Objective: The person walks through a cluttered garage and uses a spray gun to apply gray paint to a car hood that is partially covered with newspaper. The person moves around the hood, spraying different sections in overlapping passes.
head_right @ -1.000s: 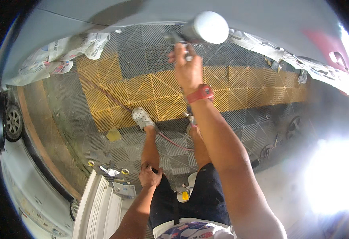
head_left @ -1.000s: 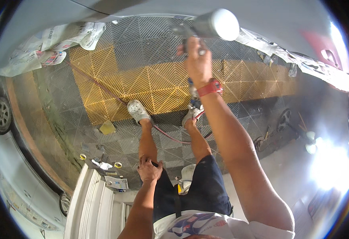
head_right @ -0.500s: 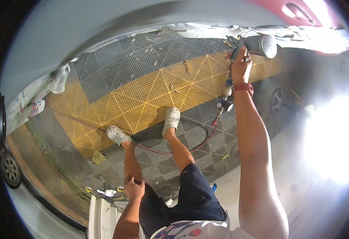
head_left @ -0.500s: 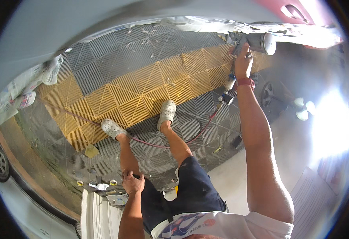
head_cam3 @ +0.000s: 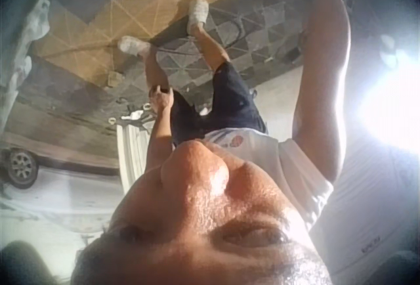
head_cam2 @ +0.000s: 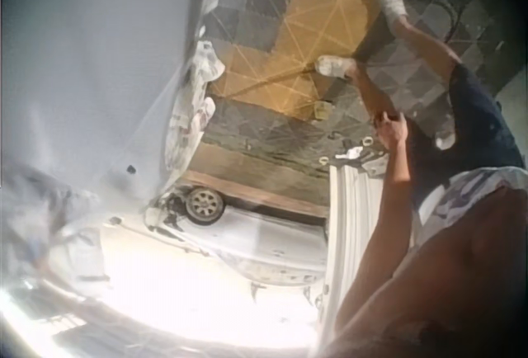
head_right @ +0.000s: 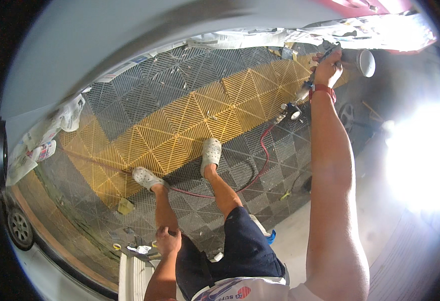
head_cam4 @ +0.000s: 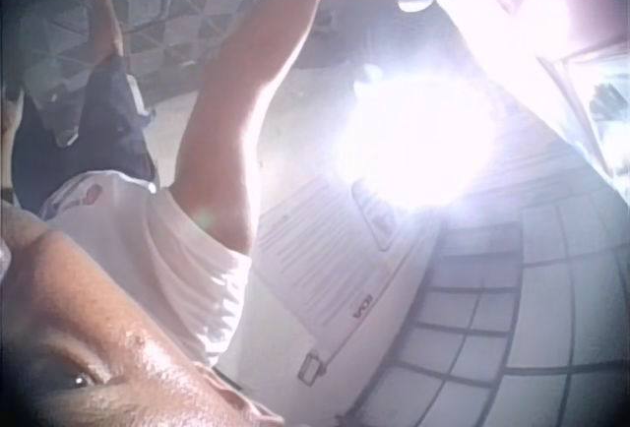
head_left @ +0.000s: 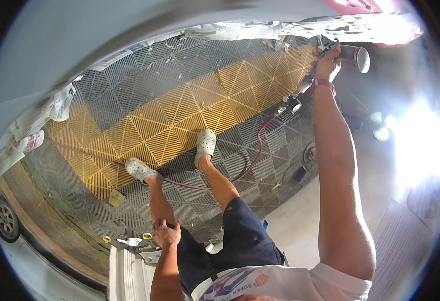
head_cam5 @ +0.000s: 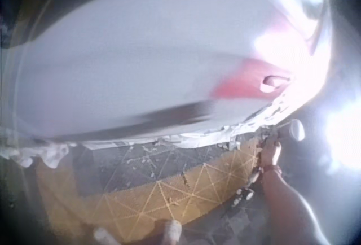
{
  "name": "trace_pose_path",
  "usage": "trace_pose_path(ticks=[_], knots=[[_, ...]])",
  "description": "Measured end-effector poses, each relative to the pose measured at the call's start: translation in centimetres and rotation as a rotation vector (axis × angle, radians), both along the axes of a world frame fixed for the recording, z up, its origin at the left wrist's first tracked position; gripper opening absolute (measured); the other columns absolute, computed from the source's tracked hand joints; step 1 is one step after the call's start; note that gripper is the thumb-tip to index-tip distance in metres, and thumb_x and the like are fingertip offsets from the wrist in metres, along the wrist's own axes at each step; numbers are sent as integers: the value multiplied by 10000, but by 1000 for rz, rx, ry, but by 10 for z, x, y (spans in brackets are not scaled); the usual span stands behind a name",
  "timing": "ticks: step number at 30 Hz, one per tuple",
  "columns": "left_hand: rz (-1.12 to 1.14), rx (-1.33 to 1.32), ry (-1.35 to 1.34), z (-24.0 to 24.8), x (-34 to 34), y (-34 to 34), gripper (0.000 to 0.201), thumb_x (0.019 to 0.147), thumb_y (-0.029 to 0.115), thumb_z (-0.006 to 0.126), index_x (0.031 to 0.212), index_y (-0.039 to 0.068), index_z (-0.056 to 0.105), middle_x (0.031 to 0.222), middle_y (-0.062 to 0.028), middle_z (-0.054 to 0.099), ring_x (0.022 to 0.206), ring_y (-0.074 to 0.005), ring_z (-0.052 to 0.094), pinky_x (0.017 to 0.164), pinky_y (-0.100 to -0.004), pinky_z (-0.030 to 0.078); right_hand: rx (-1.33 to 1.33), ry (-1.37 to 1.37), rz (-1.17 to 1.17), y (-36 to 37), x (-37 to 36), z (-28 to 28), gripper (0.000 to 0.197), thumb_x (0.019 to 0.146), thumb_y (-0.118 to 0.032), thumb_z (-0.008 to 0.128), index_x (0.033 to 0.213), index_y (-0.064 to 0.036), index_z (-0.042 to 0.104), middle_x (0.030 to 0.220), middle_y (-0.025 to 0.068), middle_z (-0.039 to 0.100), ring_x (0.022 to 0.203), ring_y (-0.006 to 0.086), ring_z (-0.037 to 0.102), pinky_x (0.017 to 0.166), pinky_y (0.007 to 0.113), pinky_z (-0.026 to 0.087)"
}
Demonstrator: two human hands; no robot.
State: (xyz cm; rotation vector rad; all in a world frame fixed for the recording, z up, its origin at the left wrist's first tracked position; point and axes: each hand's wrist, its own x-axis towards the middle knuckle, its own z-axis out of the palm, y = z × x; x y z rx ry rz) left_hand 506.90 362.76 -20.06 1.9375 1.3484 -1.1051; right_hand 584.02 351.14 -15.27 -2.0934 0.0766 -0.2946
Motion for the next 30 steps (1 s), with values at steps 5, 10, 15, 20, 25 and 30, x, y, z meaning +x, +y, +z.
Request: trace_pose_path(ticks=[5,10,15,20,25,30], knots=[[40,7,-19,1,-7,3,563,898,459,731,1304,69,732,1508,-127,590,1445,-354,513,1189,-486,463,92,179,118,43,-60,5,690,1150,-537,341,1052,40,706,807,125,754,593,196,708,432,312,547],[54,-44,30,-1,-17,9,614,913,500,718,1361,80,696,1541,-103,556,1481,-317,475,1171,-525,473,30,327,399,131,-178,3,676,1145,-580,361,1156,12,686,830,101,755,561,155,650,445,269,502],[81,-81,128,2,-21,17,667,935,568,683,1413,104,657,1594,-74,503,1521,-283,426,1167,-552,465,97,402,642,216,-295,-11,552,1159,-483,427,1157,-8,706,828,35,725,630,85,627,490,249,470],[158,-55,78,-4,-34,18,676,929,568,686,1404,88,662,1592,-90,497,1535,-298,409,1164,-587,457,102,510,766,302,-390,-19,463,1111,-388,583,1318,16,674,873,42,741,736,92,642,670,285,518],[247,-69,62,0,-38,25,624,886,529,713,1314,75,719,1549,-131,530,1521,-319,432,1145,-630,445,91,498,877,370,-450,-23,558,1073,-409,627,1463,-10,634,766,193,714,670,219,671,691,376,562],[256,-61,29,-3,-44,22,628,886,526,715,1318,70,714,1570,-126,511,1532,-324,416,1141,-622,448,134,474,1134,398,-451,-3,666,1112,-460,581,1426,127,590,924,93,782,837,142,720,769,321,574]])
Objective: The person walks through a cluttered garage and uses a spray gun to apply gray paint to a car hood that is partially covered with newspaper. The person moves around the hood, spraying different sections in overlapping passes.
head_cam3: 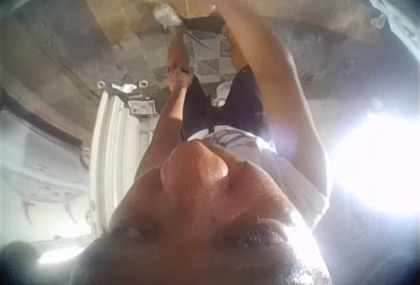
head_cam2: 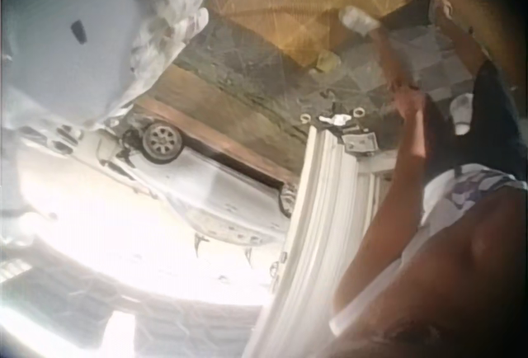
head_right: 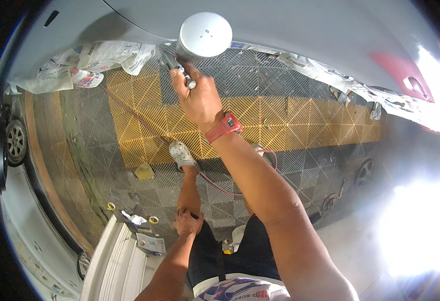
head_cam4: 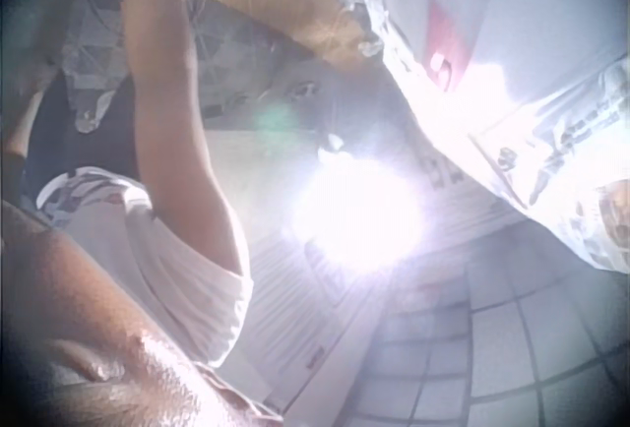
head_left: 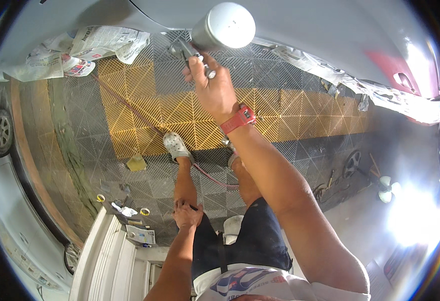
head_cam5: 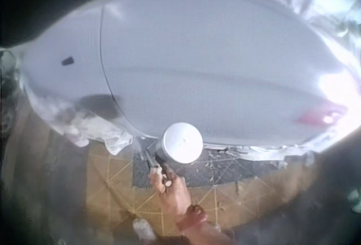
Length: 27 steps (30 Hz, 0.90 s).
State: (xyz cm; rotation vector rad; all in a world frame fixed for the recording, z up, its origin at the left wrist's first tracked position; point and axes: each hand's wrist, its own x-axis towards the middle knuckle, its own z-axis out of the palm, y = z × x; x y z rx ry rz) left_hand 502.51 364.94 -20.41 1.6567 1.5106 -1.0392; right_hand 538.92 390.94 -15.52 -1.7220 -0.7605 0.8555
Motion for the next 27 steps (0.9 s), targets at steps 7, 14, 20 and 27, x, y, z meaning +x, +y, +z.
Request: trace_pose_path(ticks=[7,14,20,27], knots=[[11,-1,-16,3,3,0,628,899,523,729,1315,52,715,1572,-160,517,1514,-348,441,1160,-538,472,-81,-19,-278,-53,67,14,449,1128,-389,567,1259,22,696,876,25,752,729,86,650,603,273,497],[-63,44,-42,-4,6,-7,631,885,503,754,1258,-5,733,1504,-174,580,1422,-357,537,1136,-511,510,-123,-147,-506,-194,174,25,500,1138,-466,517,1047,-17,716,903,22,744,640,76,594,512,241,449],[-101,20,16,3,31,-6,610,905,492,735,1247,-13,738,1501,-169,587,1415,-350,546,1142,-478,512,-168,-271,-608,-301,261,38,575,1151,-511,437,1047,-10,699,857,68,745,644,117,659,489,258,489],[-145,69,-26,1,41,-18,587,901,474,729,1283,29,737,1479,-146,614,1378,-356,579,1147,-472,504,-189,-391,-780,-386,356,49,615,1146,-542,418,1026,6,670,810,98,748,615,150,694,428,277,502]])
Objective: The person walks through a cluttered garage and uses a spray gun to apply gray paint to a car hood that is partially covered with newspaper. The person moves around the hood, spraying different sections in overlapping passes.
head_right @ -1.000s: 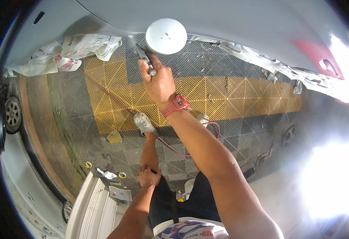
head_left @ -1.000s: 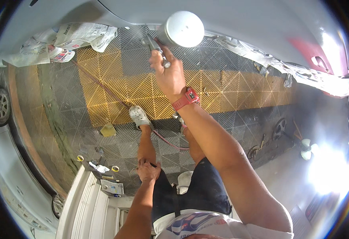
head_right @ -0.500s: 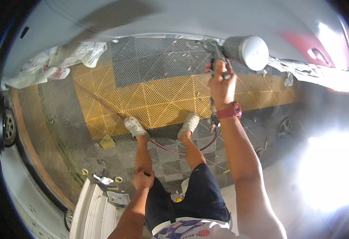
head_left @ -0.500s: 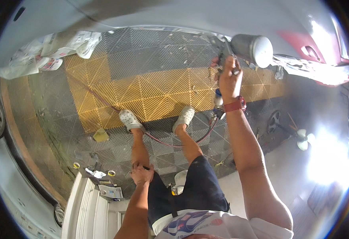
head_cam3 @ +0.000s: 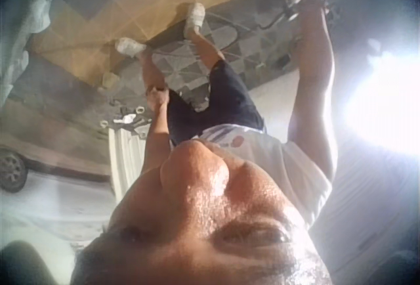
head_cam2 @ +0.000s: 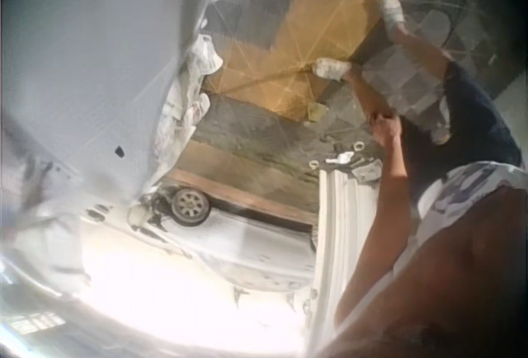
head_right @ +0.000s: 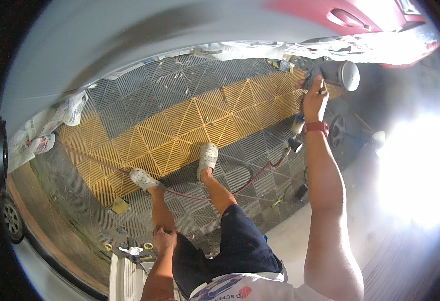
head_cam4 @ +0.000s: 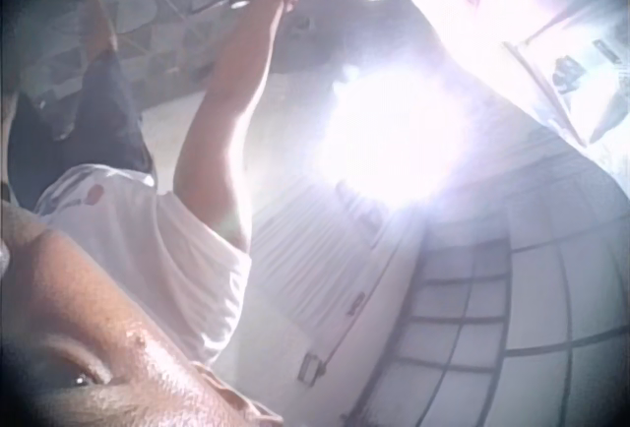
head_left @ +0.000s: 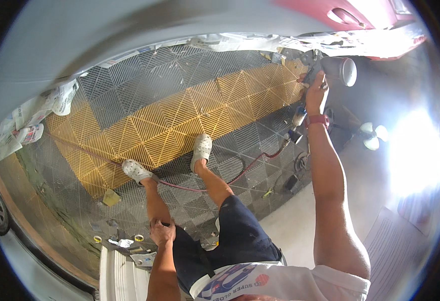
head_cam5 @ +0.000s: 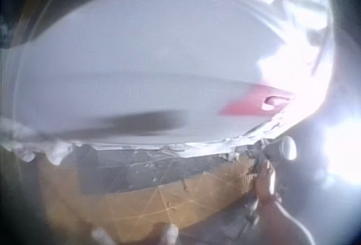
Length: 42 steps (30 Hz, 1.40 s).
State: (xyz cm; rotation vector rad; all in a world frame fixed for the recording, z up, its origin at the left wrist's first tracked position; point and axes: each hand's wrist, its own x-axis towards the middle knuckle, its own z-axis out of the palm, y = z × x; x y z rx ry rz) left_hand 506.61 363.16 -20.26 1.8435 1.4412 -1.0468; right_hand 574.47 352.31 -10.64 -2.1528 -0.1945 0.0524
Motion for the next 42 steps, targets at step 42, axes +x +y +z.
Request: trace_pose_path(ticks=[42], knots=[[784,-56,-346,80,-261,117,582,1033,489,650,1417,51,676,1406,-246,677,1337,-416,623,1148,-462,453,116,482,665,419,-396,108,542,1117,-444,556,1301,51,682,840,67,770,783,173,700,762,356,563]])
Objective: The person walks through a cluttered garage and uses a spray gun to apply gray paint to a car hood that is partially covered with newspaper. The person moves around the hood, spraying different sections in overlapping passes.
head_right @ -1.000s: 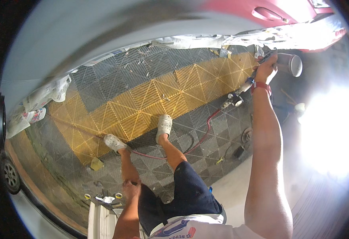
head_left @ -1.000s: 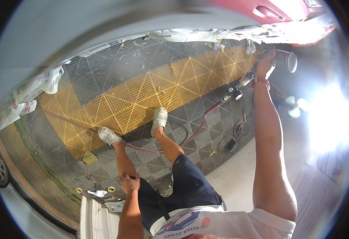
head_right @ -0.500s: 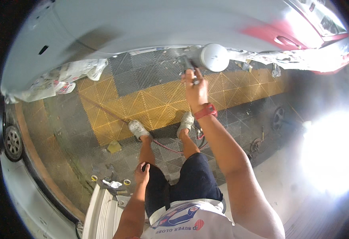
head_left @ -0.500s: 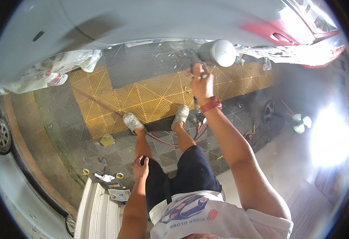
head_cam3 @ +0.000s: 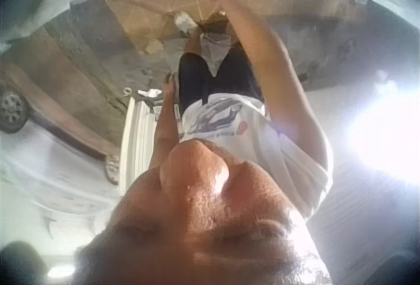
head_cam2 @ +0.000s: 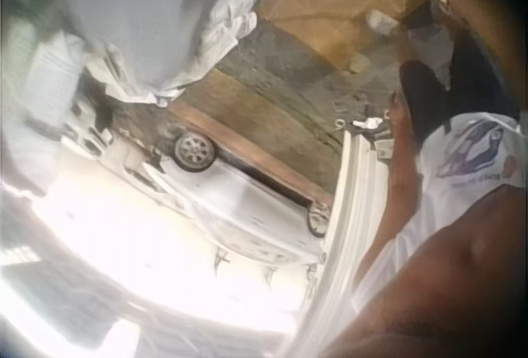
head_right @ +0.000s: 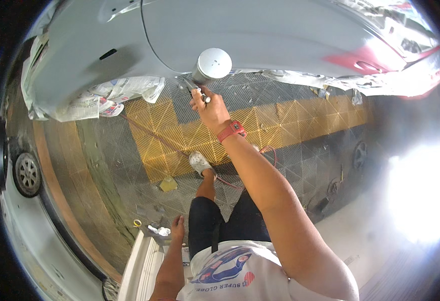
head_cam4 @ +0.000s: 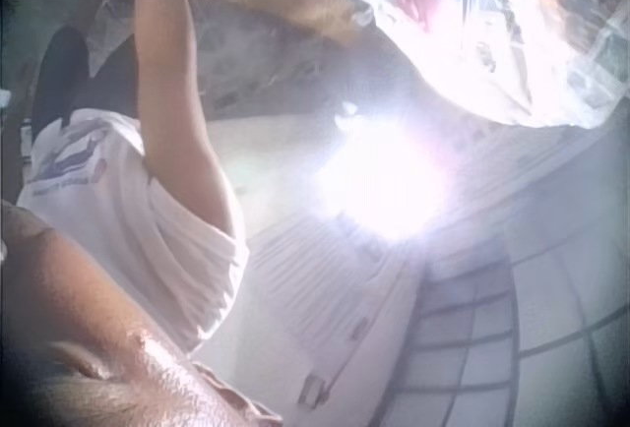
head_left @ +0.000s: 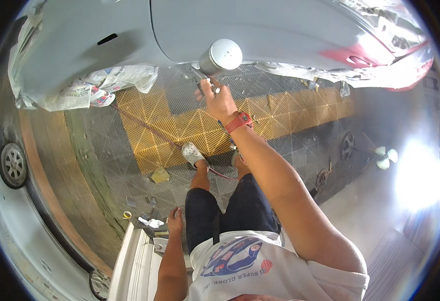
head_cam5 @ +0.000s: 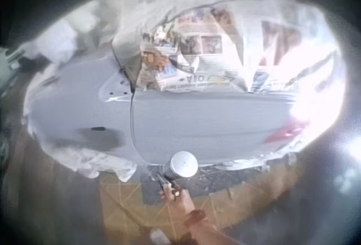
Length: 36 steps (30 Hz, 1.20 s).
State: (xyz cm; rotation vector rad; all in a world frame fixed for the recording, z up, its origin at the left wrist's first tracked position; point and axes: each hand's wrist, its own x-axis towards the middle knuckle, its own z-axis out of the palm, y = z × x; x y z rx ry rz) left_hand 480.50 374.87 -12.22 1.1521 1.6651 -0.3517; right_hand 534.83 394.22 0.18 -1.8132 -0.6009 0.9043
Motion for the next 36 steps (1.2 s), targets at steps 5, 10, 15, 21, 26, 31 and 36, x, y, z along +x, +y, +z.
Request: trace_pose_path(ticks=[5,10,15,21,26,31,36], knots=[[55,-36,-34,30,19,30,592,1060,460,626,1430,-2,646,1378,-215,692,1289,-350,646,1133,-418,460,-83,-120,-319,-53,41,6,487,1122,-383,558,1320,46,671,851,29,760,796,125,692,765,314,552],[122,24,-121,37,39,43,600,1067,431,639,1379,-82,641,1323,-203,708,1218,-319,666,1100,-387,473,-143,-303,-467,-161,123,2,486,1106,-387,607,1188,83,703,798,34,749,720,100,675,664,285,521],[-65,7,-188,60,85,70,547,1067,407,657,1371,-47,652,1336,-210,708,1246,-316,664,1108,-389,473,-154,-374,-697,-217,170,28,522,1129,-450,531,935,-3,718,746,57,738,668,157,691,644,327,529],[-105,42,-273,68,95,84,521,1093,385,597,1373,-52,640,1424,-235,663,1345,-351,620,1143,-400,456,-165,-476,-891,-243,200,45,577,1121,-497,529,918,10,715,748,72,755,627,173,690,590,345,530],[-132,78,-315,58,70,92,498,1089,353,630,1396,-39,639,1386,-228,685,1285,-302,654,1113,-382,473,-156,-369,-721,-206,165,58,520,1128,-438,514,949,10,708,700,57,723,631,188,680,663,367,546],[-101,104,-280,77,63,96,535,1081,373,629,1411,-48,638,1380,-220,691,1269,-302,659,1114,-382,467,10,-229,-541,-131,86,50,450,1108,-382,582,1133,53,695,805,95,747,710,151,692,660,335,546],[-37,103,-213,104,61,96,558,1077,391,632,1411,-56,639,1391,-211,688,1286,-299,649,1128,-382,459,-132,-201,-223,-56,11,70,562,1103,-420,583,1377,67,644,825,136,760,776,206,745,819,361,571]])
